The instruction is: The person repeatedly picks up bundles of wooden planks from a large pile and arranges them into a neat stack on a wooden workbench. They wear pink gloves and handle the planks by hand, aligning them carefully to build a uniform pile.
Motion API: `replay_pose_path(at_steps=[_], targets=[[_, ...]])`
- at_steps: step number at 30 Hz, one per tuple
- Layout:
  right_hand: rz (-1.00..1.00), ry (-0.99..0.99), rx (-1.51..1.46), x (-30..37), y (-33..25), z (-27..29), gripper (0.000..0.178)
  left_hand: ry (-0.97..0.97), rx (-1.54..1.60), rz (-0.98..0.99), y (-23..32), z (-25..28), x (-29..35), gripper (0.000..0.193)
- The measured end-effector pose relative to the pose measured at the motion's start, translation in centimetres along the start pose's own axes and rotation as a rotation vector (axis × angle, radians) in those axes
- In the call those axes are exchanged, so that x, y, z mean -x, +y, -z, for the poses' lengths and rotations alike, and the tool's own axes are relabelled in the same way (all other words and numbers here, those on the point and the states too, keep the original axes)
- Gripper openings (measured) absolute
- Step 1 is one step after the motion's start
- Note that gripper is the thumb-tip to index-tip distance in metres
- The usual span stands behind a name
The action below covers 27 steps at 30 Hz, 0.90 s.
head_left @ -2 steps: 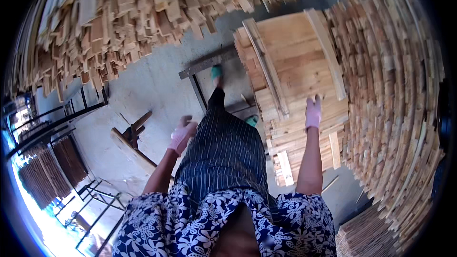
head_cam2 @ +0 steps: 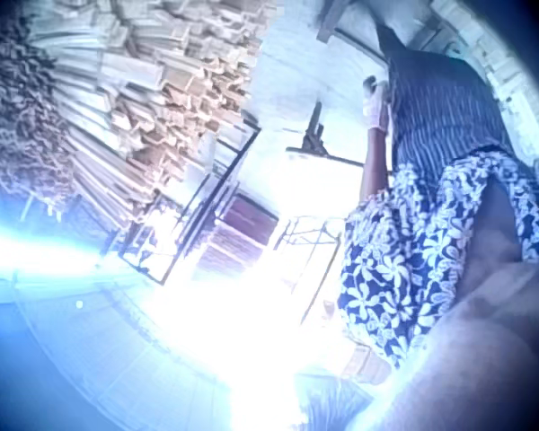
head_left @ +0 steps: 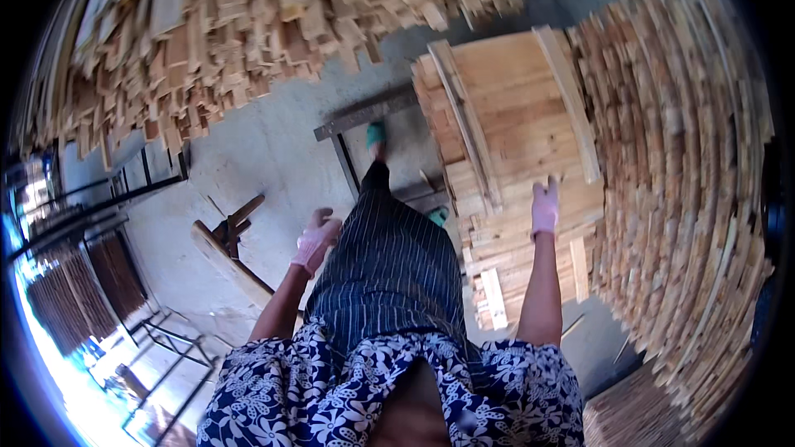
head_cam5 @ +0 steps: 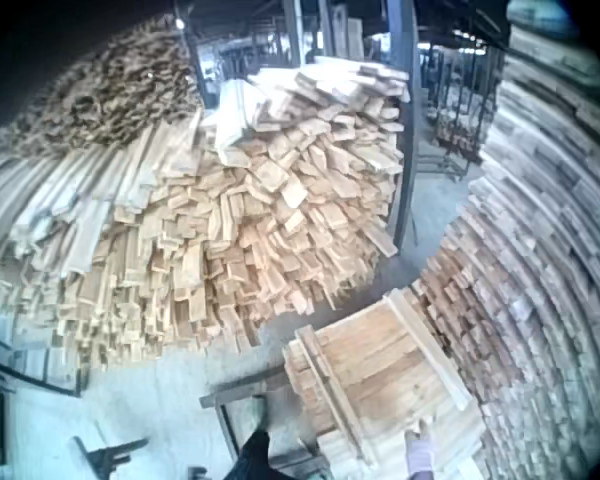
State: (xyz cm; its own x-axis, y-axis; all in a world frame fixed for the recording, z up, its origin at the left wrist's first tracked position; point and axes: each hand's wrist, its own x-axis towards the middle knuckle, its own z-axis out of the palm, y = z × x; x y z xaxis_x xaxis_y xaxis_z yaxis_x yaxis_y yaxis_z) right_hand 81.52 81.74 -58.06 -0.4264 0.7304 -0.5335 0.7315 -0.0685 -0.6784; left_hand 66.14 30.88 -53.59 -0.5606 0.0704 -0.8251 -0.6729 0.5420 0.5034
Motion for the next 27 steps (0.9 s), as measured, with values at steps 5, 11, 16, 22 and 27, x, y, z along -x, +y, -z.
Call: replay_pose_path(at_steps=[5,11,16,22,27], targets=[[0.416,-0.176,0.367,2.4,-2.1,-3.6,0.061,0.143,-0.218,-0.183,0.1,1.6,0.2,0.066],[0.787,-0.504,0.295,7.5,-20.8,-17.4,0.057,0.355,-0.151,-0.601,9.7,9.0,-2.6,0.062],[1.118,-0.834,-0.137,15.8,-45.9,-22.7,0.056,1.125,-0.338,-0.956,21.8,24.1,1.7,0.053],[1.205,-1.295,-0.001,26.2,-67.7,-32.6,0.057,1.88,-0.489,-0.999,30.5,49.0,7.2,0.051],[0.63,-1.697,-0.094,31.4,-73.9,-46.4,0.071,1.274,1.019,-0.772,34.1,64.0,10.3,0.074]])
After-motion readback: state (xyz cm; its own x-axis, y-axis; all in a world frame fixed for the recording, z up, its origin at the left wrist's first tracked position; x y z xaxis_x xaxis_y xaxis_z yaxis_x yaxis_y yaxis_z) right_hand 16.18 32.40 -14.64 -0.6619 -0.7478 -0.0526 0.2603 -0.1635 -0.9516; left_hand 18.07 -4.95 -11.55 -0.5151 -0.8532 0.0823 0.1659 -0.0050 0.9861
